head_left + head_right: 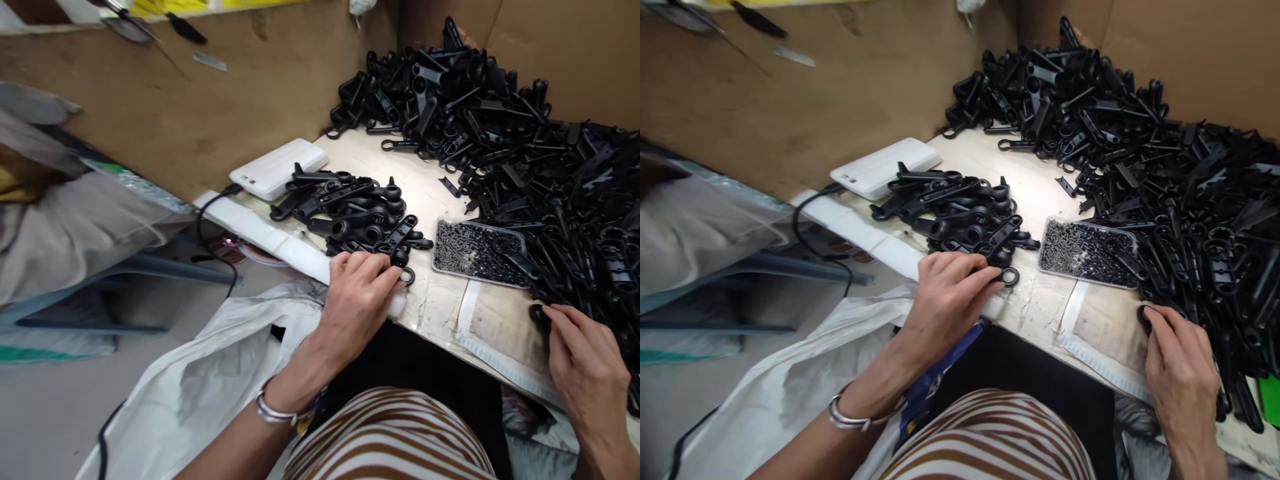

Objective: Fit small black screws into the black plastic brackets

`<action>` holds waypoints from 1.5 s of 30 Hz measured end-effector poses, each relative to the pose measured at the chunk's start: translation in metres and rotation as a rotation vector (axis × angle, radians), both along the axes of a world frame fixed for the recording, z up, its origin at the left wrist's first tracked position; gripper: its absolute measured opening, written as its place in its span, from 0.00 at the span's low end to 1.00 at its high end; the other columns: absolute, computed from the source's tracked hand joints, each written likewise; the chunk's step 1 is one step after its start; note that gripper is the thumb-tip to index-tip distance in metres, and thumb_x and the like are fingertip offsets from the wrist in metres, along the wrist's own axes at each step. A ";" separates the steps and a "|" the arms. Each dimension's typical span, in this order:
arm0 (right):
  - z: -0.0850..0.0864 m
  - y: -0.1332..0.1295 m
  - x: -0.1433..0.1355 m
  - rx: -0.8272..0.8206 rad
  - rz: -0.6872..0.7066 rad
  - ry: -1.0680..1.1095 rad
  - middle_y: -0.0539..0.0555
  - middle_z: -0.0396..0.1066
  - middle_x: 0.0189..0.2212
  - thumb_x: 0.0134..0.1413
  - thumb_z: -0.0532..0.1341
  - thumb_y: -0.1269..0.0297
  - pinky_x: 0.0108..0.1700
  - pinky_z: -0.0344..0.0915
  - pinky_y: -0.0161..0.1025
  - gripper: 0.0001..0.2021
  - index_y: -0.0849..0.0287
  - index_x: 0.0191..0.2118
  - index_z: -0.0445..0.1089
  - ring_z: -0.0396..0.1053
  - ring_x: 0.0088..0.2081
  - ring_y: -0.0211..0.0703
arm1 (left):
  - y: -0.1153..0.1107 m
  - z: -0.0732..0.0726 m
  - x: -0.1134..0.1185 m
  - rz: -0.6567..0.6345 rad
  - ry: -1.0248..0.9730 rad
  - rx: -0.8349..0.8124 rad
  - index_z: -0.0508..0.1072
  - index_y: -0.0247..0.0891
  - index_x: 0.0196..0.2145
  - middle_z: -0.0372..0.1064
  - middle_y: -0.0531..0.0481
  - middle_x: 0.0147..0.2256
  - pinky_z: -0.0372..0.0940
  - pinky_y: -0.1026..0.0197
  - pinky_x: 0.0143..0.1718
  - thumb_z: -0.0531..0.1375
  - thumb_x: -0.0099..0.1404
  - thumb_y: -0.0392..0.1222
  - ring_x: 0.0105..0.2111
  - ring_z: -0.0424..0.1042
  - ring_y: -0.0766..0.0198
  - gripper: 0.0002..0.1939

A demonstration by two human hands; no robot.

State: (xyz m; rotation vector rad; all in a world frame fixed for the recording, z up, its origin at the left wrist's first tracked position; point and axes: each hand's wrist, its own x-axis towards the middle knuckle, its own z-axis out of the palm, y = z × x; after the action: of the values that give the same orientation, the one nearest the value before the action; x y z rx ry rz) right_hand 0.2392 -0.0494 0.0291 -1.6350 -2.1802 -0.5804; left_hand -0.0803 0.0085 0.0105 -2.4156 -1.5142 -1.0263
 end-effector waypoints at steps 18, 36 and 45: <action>0.005 0.069 -0.140 -0.492 0.465 0.212 0.62 0.70 0.52 0.64 0.54 0.70 0.51 0.68 0.45 0.13 0.62 0.52 0.67 0.69 0.51 0.50 | 0.010 0.012 -0.003 -0.063 0.255 -0.132 0.70 0.37 0.29 0.70 0.48 0.31 0.54 0.49 0.41 0.52 0.70 0.32 0.35 0.65 0.57 0.12; 0.012 0.055 -0.114 -0.781 0.161 0.556 0.46 0.66 0.21 0.55 0.61 0.66 0.29 0.60 0.34 0.07 0.59 0.39 0.73 0.63 0.22 0.36 | 0.012 0.006 -0.012 -0.049 0.105 -0.058 0.72 0.37 0.34 0.76 0.49 0.34 0.54 0.49 0.43 0.53 0.71 0.34 0.37 0.70 0.58 0.10; 0.000 0.034 -0.071 -1.105 -0.129 1.619 0.53 0.74 0.25 0.48 0.69 0.53 0.19 0.63 0.31 0.17 0.62 0.37 0.73 0.66 0.17 0.34 | 0.010 0.000 -0.004 -0.077 0.022 0.011 0.72 0.36 0.36 0.76 0.48 0.35 0.58 0.50 0.42 0.55 0.69 0.32 0.36 0.71 0.58 0.07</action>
State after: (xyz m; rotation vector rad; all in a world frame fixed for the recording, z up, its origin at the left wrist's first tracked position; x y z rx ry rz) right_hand 0.1683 -0.0159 0.0292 -1.5223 -0.9633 1.6428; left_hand -0.0847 0.0189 0.0109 -2.4875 -1.4156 -1.0154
